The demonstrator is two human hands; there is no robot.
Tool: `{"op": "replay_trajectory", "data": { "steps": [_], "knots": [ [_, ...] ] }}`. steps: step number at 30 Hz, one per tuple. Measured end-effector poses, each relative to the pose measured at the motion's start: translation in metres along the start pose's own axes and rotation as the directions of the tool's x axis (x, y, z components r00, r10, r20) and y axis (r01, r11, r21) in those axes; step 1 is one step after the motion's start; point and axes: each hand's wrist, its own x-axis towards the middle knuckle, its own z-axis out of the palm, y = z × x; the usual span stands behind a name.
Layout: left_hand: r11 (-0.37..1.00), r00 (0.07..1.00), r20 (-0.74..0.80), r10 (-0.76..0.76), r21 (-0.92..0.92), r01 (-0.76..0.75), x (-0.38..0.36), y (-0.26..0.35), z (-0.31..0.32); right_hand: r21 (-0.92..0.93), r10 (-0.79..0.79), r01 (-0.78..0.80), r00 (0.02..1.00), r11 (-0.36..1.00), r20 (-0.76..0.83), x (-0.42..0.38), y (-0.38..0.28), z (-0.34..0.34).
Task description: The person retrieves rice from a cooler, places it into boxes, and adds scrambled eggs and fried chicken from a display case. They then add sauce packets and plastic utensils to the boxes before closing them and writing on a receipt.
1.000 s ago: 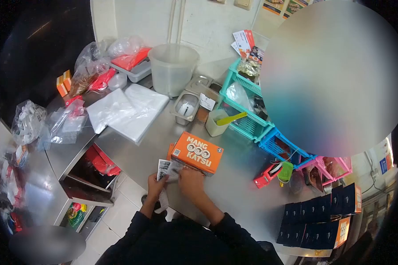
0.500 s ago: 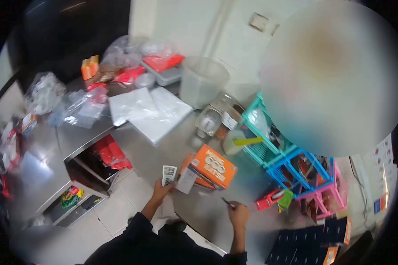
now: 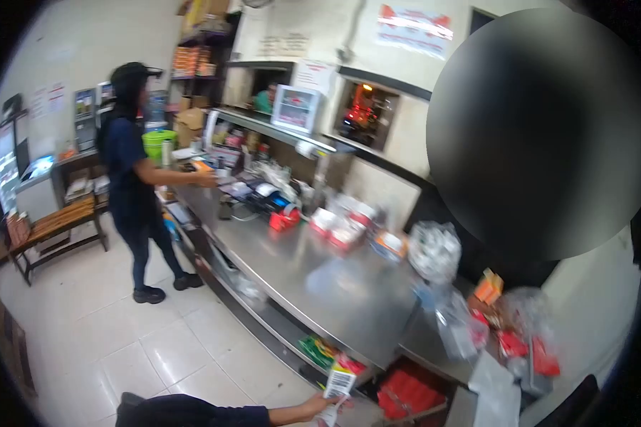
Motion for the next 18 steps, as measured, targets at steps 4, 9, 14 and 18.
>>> {"op": "replay_trajectory", "data": {
  "steps": [4,9,14,18],
  "knots": [
    [0.926,0.9,-0.397,0.182,-0.239,-0.293,-0.055,0.085,-0.116,0.135,-0.176,0.141,0.938,0.981,0.3,0.093,-0.071,0.112],
    [0.765,0.716,-0.644,0.27,-0.308,-0.566,-0.131,0.166,-0.187,0.183,-0.294,0.234,0.833,0.955,0.469,0.153,-0.123,0.202],
    [0.722,0.799,-0.421,0.429,-0.372,-0.583,-0.169,0.234,-0.166,0.385,-0.189,-0.021,0.846,0.923,0.498,0.153,-0.199,0.196],
    [0.796,0.909,-0.157,0.387,-0.441,-0.415,-0.145,0.236,-0.131,0.442,-0.092,-0.075,0.934,0.894,0.346,0.127,-0.192,0.166]
  ]
}}
